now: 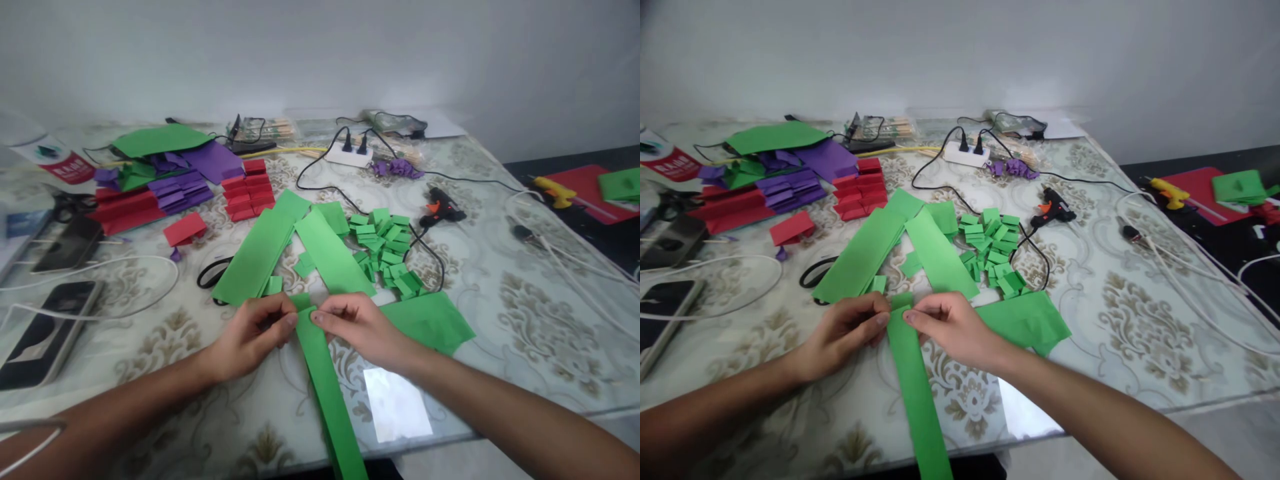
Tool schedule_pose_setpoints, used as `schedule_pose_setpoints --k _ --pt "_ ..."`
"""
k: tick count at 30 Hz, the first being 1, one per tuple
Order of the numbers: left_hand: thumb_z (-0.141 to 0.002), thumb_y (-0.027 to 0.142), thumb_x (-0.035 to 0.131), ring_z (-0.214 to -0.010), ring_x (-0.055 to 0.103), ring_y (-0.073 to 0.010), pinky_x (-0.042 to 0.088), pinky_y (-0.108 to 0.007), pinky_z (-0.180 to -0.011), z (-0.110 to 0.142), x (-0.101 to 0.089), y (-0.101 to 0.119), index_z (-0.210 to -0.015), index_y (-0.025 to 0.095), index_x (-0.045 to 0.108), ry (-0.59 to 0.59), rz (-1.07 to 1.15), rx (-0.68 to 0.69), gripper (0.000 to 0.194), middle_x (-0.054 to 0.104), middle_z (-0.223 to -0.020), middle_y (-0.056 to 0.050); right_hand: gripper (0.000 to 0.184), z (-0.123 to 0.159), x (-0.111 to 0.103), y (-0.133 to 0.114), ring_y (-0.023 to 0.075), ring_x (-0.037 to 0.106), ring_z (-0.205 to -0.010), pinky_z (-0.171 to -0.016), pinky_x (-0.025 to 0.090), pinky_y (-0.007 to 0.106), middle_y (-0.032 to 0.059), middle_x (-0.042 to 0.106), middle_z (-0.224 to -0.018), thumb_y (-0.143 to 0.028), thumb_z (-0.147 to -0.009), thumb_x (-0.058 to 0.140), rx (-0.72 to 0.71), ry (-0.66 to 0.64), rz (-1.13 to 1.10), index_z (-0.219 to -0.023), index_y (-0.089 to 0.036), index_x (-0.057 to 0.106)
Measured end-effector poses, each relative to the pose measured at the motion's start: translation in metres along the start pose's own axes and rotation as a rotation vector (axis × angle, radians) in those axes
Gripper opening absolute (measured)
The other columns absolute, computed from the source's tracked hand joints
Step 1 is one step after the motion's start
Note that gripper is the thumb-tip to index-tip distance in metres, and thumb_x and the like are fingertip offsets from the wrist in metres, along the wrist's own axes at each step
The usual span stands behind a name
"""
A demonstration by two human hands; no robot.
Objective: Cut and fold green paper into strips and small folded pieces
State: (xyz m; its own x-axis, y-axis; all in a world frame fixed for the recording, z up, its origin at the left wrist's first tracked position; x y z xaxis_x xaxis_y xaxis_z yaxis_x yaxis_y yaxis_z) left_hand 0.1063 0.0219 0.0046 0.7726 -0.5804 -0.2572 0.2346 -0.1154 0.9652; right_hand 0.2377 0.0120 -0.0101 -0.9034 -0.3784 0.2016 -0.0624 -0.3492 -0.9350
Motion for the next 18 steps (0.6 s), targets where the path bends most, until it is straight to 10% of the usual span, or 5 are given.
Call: schedule_pose_setpoints --k 18 --pt "-0.101 0.041 0.056 -0.066 0.051 -0.0131 0.041 -0.024 -0.060 -0.0007 -0.0003 0.0024 -0.090 0.016 0.062 -0.006 0.064 -0.015 0.027 0.056 -0.074 0.001 0.047 0.0037 0.0089 0.0080 0.0081 0.036 -0.054 -0.050 0.025 0.024 -0.0058 0.042 -0.057 -0.052 -0.086 0.074 0.000 -0.086 0.073 -0.062 -0.016 0.055"
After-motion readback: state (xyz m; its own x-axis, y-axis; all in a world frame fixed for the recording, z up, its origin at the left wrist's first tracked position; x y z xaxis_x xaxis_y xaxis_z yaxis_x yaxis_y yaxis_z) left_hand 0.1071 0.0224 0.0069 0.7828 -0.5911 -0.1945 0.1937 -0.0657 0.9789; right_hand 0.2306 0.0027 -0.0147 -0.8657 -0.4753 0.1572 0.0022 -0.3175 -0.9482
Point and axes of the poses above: each hand's wrist, its own z-axis away from the middle knuckle, its own x-axis out of the palm, y = z × x, the point moved 9 cm from there along -z, towards the middle knuckle
